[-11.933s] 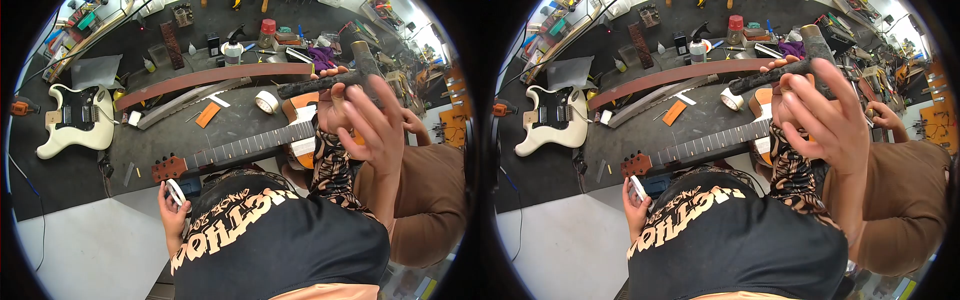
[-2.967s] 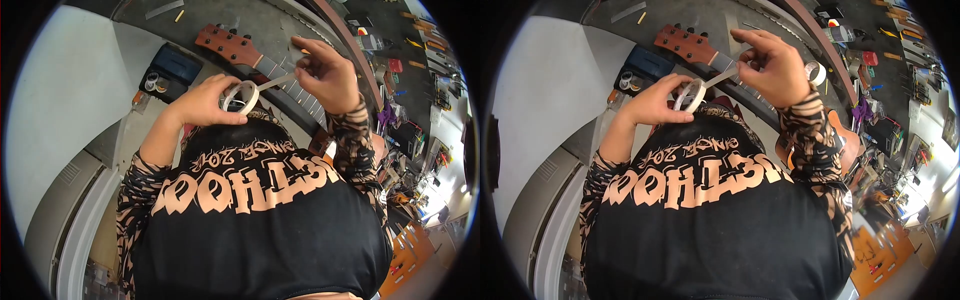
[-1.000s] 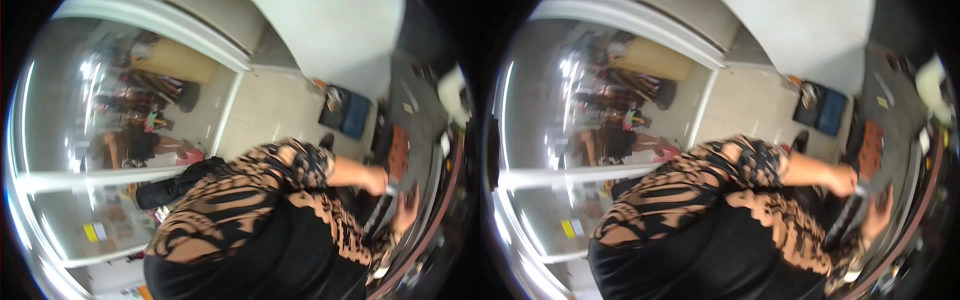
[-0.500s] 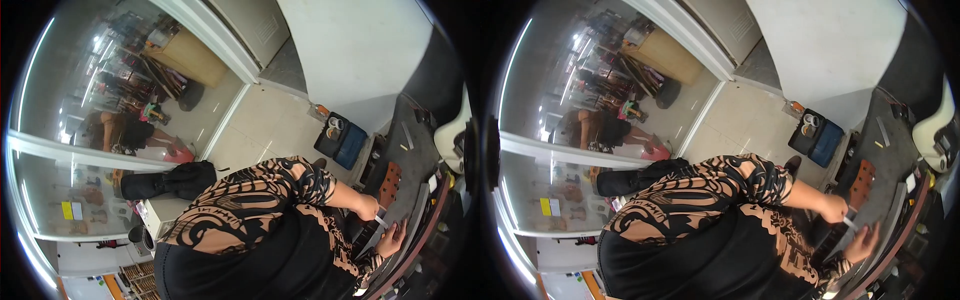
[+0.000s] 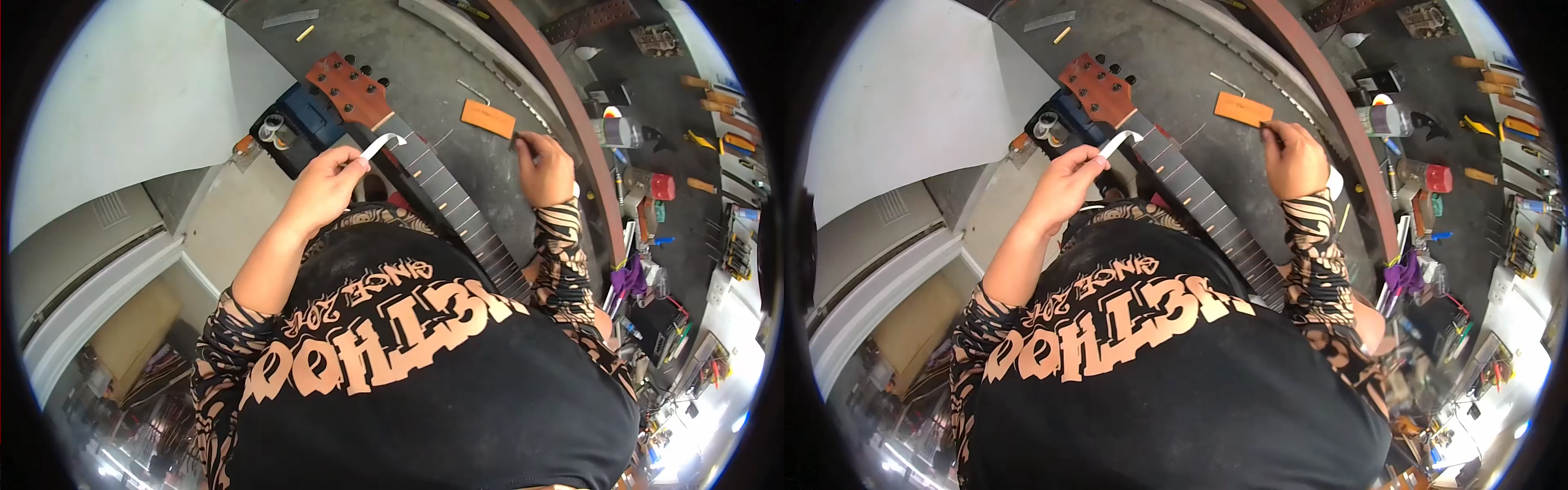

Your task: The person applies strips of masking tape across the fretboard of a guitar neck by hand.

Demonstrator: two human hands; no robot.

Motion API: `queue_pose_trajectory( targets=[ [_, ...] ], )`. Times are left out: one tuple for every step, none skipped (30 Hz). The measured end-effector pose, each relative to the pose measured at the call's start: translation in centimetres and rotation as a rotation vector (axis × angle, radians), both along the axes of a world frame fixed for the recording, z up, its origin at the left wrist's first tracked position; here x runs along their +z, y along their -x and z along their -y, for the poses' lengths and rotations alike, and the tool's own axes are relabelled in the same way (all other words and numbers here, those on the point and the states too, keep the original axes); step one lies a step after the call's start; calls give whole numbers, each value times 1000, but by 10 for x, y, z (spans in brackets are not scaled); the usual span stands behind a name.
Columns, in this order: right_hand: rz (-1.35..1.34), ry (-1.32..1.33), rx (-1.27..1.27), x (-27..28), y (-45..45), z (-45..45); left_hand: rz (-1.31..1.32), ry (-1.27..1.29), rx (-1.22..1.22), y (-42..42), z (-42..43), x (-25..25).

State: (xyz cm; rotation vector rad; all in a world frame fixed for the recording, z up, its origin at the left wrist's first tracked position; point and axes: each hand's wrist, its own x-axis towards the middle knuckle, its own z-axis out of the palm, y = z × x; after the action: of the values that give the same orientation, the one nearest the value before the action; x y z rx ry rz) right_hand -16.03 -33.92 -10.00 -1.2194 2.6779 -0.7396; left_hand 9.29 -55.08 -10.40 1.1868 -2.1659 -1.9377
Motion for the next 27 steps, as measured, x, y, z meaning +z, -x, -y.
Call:
queue_pose_trajectory(
  targets=[
    [-20,-24,-11,-1,-1,-3,39,-88,32,1,2,0],
    [23,-153,-43,-2,-2,-5,46,-95,26,4,2,-3],
    [37,-154,-46,-6,-5,-6,60,-95,22,6,2,-2],
    [33,-255,-37,-10,-6,-7,51,-97,15,8,2,-2],
    [31,-361,-26,-13,-6,-7,44,-102,7,12,1,1],
    [58,-408,-32,-11,-10,0,83,-148,2,14,1,8],
    [66,-410,-30,-10,-13,7,91,-150,2,17,1,8],
    [106,-210,78,-11,-17,14,89,-198,-5,18,1,8],
    [146,-10,181,-9,-21,20,88,-248,-14,20,0,8],
    [249,65,219,-3,-28,30,85,-253,-19,22,-1,13],
    [351,141,254,2,-36,39,94,-259,-21,23,-3,12],
    [443,193,288,-1,-40,48,69,-235,-34,24,-3,11],
    [508,199,297,-1,-43,56,44,-210,-44,24,-3,10],
    [574,204,303,-2,-46,64,29,-222,-46,24,-3,10],
    [594,204,313,-4,-49,70,38,-226,-43,24,-2,9],
    [603,199,314,-7,-50,73,11,-235,-38,25,-2,8],
    [606,177,322,-10,-51,76,-17,-244,-31,25,-2,8],
    [608,154,332,-13,-51,79,15,-230,-34,25,-2,8],
    [615,148,338,-17,-52,81,20,-235,-25,26,-1,10],
    [634,191,287,-21,-52,83,49,-257,-32,27,0,12],
    [652,233,236,-23,-54,84,78,-279,-37,26,0,11],
    [636,281,238,-23,-55,86,66,-272,-37,25,0,6],
    [644,271,243,-24,-55,86,70,-281,-28,25,1,3],
    [698,256,209,-25,-56,86,105,-269,-44,26,2,3],
    [752,241,173,-27,-56,86,142,-258,-62,28,2,4],
    [747,225,165,-28,-57,87,202,-280,-53,31,3,6],
    [752,214,167,-31,-58,87,205,-290,-48,31,1,2]
  ],
)
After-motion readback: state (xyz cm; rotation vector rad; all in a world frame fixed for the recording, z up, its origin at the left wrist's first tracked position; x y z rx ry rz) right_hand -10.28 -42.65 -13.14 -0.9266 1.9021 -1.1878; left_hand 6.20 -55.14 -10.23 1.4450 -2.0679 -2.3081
